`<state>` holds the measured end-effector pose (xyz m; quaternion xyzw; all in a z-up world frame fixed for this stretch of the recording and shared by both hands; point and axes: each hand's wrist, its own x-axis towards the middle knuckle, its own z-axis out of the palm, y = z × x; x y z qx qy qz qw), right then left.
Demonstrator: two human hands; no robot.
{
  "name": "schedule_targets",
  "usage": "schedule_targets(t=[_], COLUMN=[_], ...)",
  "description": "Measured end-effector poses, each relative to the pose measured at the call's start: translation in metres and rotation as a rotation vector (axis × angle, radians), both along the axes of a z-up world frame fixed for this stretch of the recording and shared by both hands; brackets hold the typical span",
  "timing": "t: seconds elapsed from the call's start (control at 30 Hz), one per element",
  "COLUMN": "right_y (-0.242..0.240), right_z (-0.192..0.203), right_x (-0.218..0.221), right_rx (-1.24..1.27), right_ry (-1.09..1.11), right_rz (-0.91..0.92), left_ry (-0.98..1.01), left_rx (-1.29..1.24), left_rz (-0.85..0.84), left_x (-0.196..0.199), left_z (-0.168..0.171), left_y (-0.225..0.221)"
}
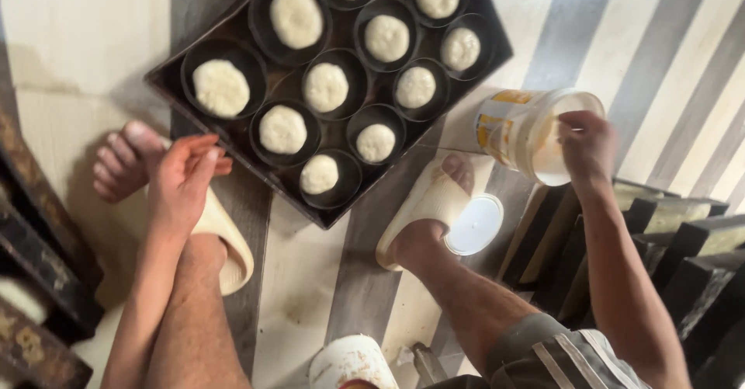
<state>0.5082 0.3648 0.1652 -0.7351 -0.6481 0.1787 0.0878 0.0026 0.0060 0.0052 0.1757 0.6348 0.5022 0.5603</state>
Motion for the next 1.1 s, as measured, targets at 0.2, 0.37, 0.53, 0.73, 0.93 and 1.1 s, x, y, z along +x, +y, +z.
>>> schedule_targets(t=[0.2,0.37,0.53,0.73,0.93,1.1], right_y=[0.014,0.007,-0.001,0.011,0.038,0.055], right_z=[-0.027,-0.038,-0.022,0.024,0.002,-0.047], right_x=[0.028,0.032,0.026,-0.014,-0.096,-0.145], right_rx=[-0.352,-0.48,-0.478,-0.248,-0.166,-0.313], right_ry=[-0.294,-0.41,-0.387,-0.15,0.08,0.02], right_rz=[0.234,0.347,0.352,0.214,0.358,0.295], left_ry=[-0.002,0.014,0.003,0.009,0.007,0.013], left_rx=[-0.01,-0.078,-0.069,-0.064,-0.055,-0.066], left_rz=[0.032,0.015,0.022,0.021,0.023,0.016], left_x=[0.005,0.005,0.005,0.005,0.006,0.006], left_z=[0.003,0.018,0.011,0.011,0.012,0.013], left_y=[0.002,0.011,0.008,0.009,0.009,0.009])
